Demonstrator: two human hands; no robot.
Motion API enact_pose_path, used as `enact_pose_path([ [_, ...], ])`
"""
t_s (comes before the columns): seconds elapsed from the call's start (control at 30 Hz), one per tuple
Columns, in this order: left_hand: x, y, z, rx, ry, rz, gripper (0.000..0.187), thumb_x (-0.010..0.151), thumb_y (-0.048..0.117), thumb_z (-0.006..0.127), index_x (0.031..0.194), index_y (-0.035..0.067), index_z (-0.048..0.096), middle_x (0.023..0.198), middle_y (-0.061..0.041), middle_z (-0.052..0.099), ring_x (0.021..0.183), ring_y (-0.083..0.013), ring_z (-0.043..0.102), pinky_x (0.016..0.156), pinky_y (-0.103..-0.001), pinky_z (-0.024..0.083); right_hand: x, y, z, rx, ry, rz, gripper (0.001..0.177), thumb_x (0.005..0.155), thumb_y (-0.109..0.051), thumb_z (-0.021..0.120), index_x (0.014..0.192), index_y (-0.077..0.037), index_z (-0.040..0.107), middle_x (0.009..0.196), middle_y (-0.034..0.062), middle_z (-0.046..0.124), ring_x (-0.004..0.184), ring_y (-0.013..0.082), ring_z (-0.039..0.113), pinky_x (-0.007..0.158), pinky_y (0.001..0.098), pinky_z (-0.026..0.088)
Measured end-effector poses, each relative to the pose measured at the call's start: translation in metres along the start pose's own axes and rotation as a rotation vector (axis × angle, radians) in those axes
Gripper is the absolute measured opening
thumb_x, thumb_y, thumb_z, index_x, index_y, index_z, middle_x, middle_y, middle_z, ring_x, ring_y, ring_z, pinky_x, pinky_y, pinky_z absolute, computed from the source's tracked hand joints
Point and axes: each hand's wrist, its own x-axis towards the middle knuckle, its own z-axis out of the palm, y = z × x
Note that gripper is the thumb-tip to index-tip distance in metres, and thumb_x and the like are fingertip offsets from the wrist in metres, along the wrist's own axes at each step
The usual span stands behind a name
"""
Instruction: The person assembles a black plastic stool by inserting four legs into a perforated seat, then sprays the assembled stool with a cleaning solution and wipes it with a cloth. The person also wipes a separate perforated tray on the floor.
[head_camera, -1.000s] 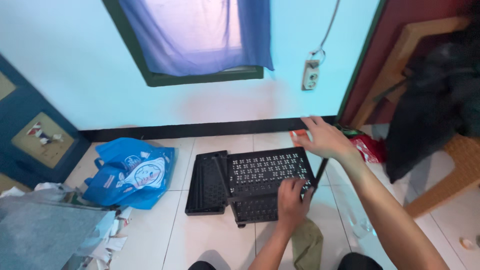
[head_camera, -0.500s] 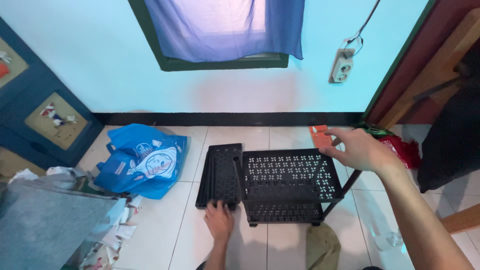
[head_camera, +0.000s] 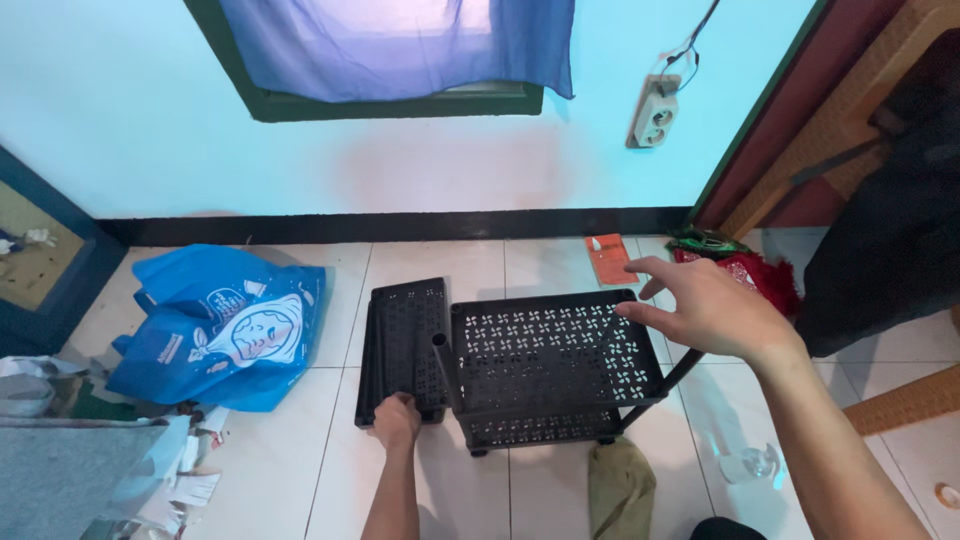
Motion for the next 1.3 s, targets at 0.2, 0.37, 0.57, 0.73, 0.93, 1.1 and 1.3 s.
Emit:
enact_pose_path([
  [0.2,0.004,0.017,-0.007,0.073,-0.051,-0.052,0.031,0.082,0.037,0.083,0.109,0.022,0.079,0.118,-0.010,0.077,0.114,-0.0321,0.072,0.109,-0.055,0.043,-0.007,0.007,0.000,0.022,0.066,-0.095,0.062,0.080,-0.050,0.073,0.129,-0.014,0.066,0.099,0.0112,0.079,0.091,0.0324,0.074,0.083,0.0424,0.056],
  [0.37,-0.001,0.020,0.004,0.134,-0.049,0.051,0.048,0.084,0.042,0.078,0.124,0.017,0.069,0.122,-0.015,0.071,0.117,-0.0342,0.067,0.106,-0.071,0.031,-0.008,0.001,-0.005,-0.026,0.105,-0.112,0.055,0.081,-0.049,0.074,0.123,-0.013,0.069,0.098,0.0087,0.080,0.091,0.0303,0.074,0.082,0.0425,0.056],
  [0.57,-0.017,0.015,-0.009,-0.177,0.083,0.204,0.045,0.086,0.044,0.068,0.117,0.013,0.077,0.113,-0.014,0.078,0.115,-0.0338,0.071,0.104,-0.046,0.054,-0.039,-0.009,-0.005,-0.117,0.857,-0.448,0.030,0.079,-0.025,0.078,0.104,-0.008,0.074,0.102,0.0121,0.075,0.097,0.0354,0.070,0.089,0.0470,0.052],
  [0.73,-0.033,0.009,-0.029,-0.448,0.119,0.110,0.044,0.089,0.040,0.071,0.117,0.007,0.074,0.102,-0.013,0.078,0.099,-0.0285,0.074,0.091,-0.038,0.055,-0.110,-0.017,0.111,0.574,1.227,-0.076,0.027,0.099,-0.017,0.069,0.123,-0.005,0.063,0.116,0.0108,0.067,0.110,0.0258,0.064,0.100,0.0367,0.049],
  [0.93,-0.084,0.014,-0.064,-0.728,0.221,0.196,0.037,0.091,0.029,0.073,0.116,0.002,0.072,0.095,-0.011,0.078,0.089,-0.0215,0.073,0.085,-0.035,0.055,-0.072,-0.055,0.299,1.353,0.586,0.760,0.074,0.080,-0.027,0.081,0.137,0.006,0.046,0.121,0.0192,0.059,0.111,0.0387,0.063,0.094,0.0525,0.047],
  [1.1,-0.117,0.044,-0.106,-0.757,0.272,0.312,0.039,0.091,0.027,0.074,0.119,0.001,0.068,0.095,-0.010,0.077,0.086,-0.0179,0.072,0.082,-0.032,0.055,-0.005,-0.092,0.348,1.082,0.761,0.771,0.079,0.081,-0.031,0.082,0.136,0.014,0.047,0.136,0.0323,0.057,0.129,0.0440,0.057,0.109,0.0441,0.044],
  [1.3,-0.151,0.075,-0.148,-0.874,0.274,0.475,0.030,0.092,0.018,0.073,0.114,-0.002,0.068,0.092,-0.010,0.078,0.083,-0.0127,0.071,0.078,-0.027,0.055,0.032,-0.035,0.346,0.933,0.687,0.790,0.085,0.088,-0.023,0.064,0.154,0.014,0.025,0.127,0.0404,0.058,0.116,0.0521,0.060,0.104,0.0493,0.046],
])
